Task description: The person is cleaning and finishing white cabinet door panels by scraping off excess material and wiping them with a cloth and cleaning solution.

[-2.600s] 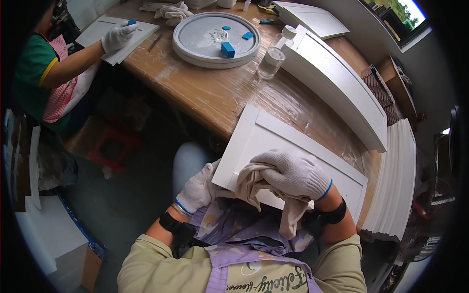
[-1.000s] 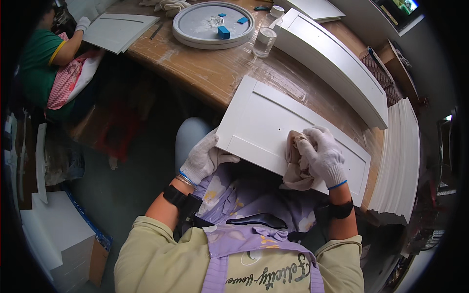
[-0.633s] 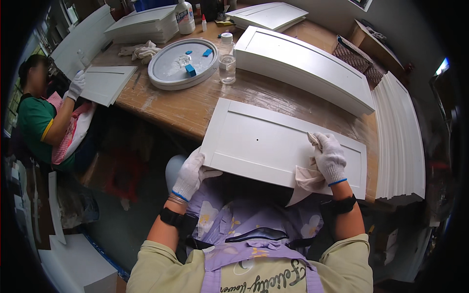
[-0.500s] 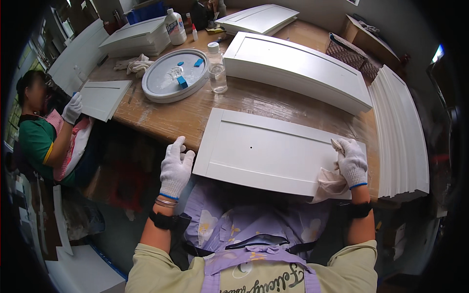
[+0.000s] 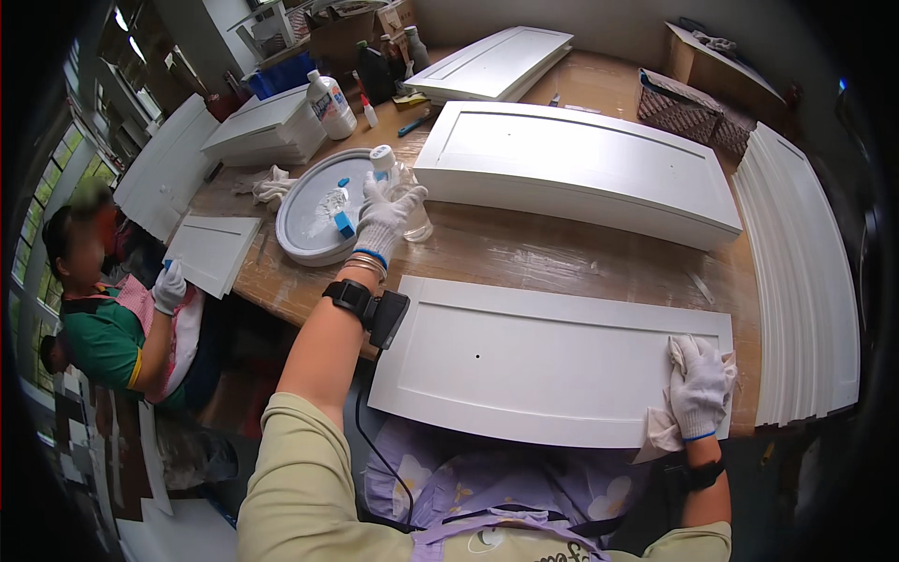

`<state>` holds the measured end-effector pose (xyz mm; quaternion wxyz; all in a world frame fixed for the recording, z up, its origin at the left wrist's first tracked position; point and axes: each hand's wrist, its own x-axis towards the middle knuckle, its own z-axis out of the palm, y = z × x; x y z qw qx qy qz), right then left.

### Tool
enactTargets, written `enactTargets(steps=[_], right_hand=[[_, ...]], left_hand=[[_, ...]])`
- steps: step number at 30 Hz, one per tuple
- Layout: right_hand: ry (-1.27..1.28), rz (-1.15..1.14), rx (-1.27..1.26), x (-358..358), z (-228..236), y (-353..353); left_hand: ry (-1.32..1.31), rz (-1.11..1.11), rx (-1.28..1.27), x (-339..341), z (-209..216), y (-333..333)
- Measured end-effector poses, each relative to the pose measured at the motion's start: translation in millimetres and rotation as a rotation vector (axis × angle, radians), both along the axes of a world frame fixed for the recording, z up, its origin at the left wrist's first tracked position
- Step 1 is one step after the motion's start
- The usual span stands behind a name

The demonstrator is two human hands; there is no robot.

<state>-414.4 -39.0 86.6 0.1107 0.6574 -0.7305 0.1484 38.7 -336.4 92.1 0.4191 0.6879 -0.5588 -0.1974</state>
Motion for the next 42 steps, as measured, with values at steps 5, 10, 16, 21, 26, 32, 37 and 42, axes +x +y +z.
enactTargets(steps=[5,10,16,21,26,32,37,42], right_hand=[[-0.062,0.043,-0.032,-10,-10,-6],[-0.082,0.025,-0.059,-13,-9,-5],[-0.091,0.053,-0.073,-11,-10,-6],[-0.073,0.034,-0.041,-3,-3,-4],[-0.044,0.029,-0.028,-5,-4,-3],[-0.069,0.041,-0.034,-7,-6,-3],[-0.085,0.048,-0.088,-12,-7,-1],[-0.135,0.02,-0.169,-47,-3,6]], left_hand=[[0.23,-0.04,-0.125,-3,3,-8],[-0.218,-0.159,-0.218,-1,34,61],[-0.928,-0.491,-0.059,2,54,130],[-1.369,-0.532,0.08,6,56,145],[-1.465,-0.605,0.068,-18,48,142],[-1.434,-0.623,-0.094,-36,44,137],[-1.522,-0.545,-0.034,-29,46,136],[-1.501,-0.609,-0.074,-55,43,142]])
